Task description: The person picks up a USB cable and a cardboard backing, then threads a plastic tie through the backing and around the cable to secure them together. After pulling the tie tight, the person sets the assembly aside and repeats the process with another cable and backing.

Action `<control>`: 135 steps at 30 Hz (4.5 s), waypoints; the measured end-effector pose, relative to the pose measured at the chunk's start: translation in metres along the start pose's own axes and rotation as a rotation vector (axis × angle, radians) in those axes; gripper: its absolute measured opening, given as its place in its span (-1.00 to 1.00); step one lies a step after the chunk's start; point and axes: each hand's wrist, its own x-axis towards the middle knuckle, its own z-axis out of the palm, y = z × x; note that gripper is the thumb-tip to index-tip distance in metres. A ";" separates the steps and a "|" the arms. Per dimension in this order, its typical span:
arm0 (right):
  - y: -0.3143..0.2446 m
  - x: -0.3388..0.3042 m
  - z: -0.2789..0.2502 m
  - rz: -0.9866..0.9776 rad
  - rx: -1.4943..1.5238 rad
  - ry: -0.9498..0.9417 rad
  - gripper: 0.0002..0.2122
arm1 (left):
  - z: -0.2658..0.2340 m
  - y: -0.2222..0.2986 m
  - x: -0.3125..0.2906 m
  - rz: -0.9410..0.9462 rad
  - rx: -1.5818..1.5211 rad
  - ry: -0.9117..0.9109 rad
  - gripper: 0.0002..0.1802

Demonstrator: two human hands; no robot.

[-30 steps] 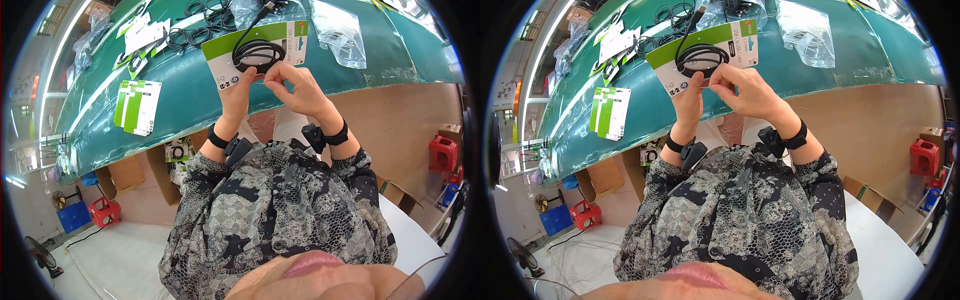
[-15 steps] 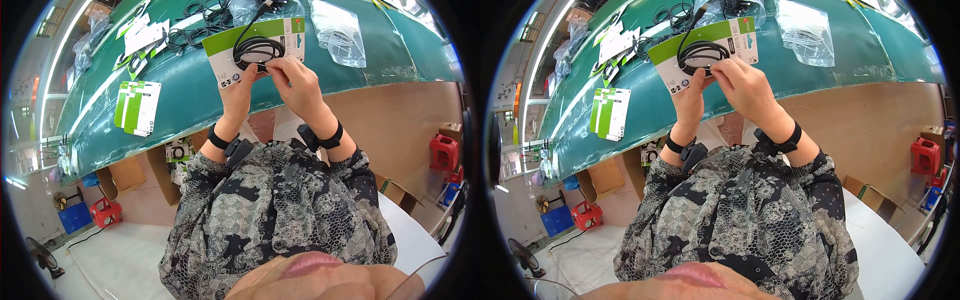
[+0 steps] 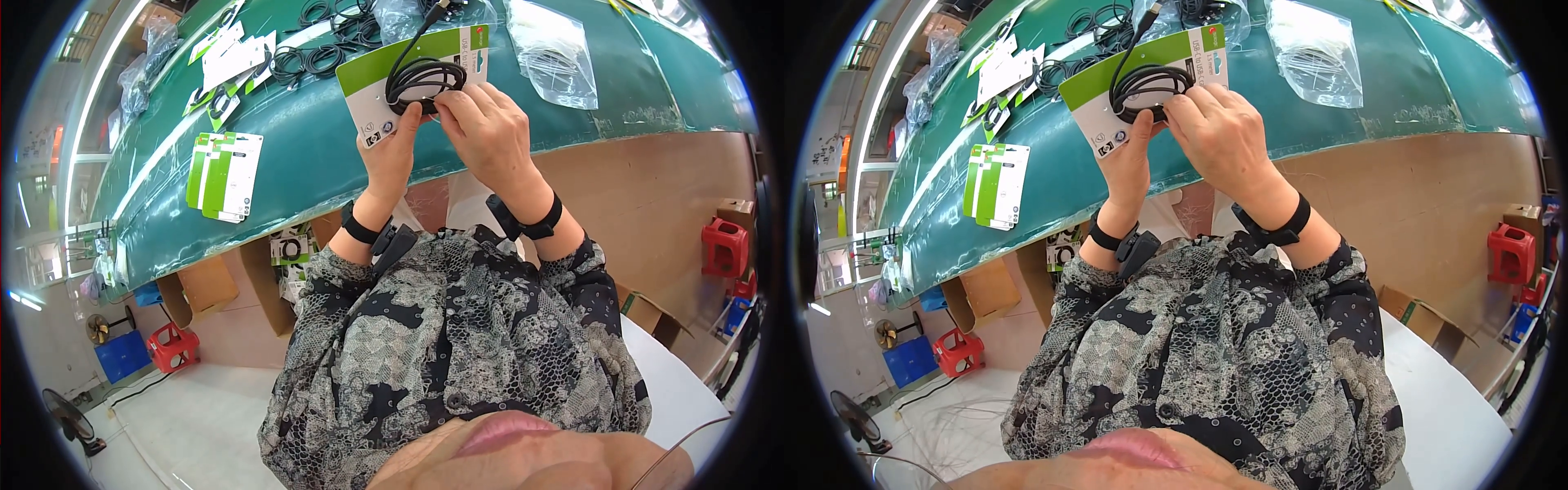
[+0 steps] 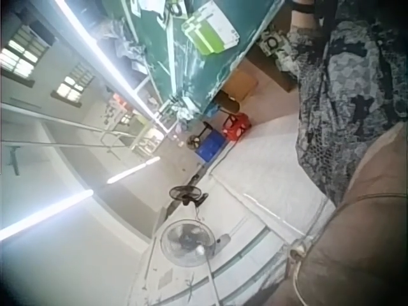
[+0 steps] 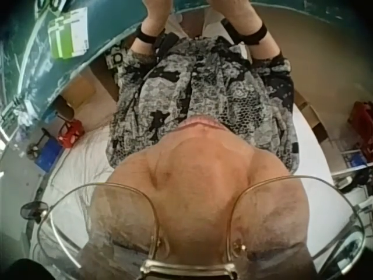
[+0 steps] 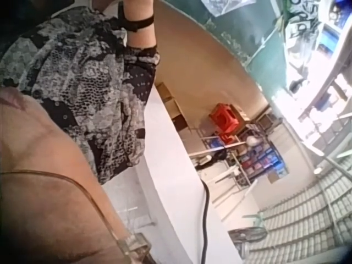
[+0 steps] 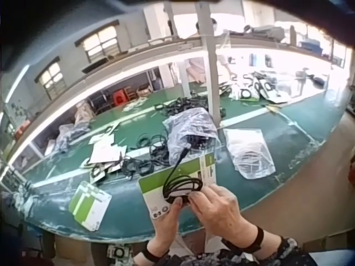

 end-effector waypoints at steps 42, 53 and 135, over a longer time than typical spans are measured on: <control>-0.011 -0.006 0.006 0.093 0.033 -0.080 -0.93 | -0.008 -0.017 -0.012 0.036 0.097 0.018 -0.82; 0.036 -0.032 0.008 0.549 0.684 -0.123 -0.73 | 0.001 0.024 -0.014 -0.388 -0.323 -0.076 -0.70; 0.005 -0.068 0.025 0.178 0.042 -0.175 -0.80 | -0.031 -0.050 -0.023 -0.537 0.120 -0.114 -0.37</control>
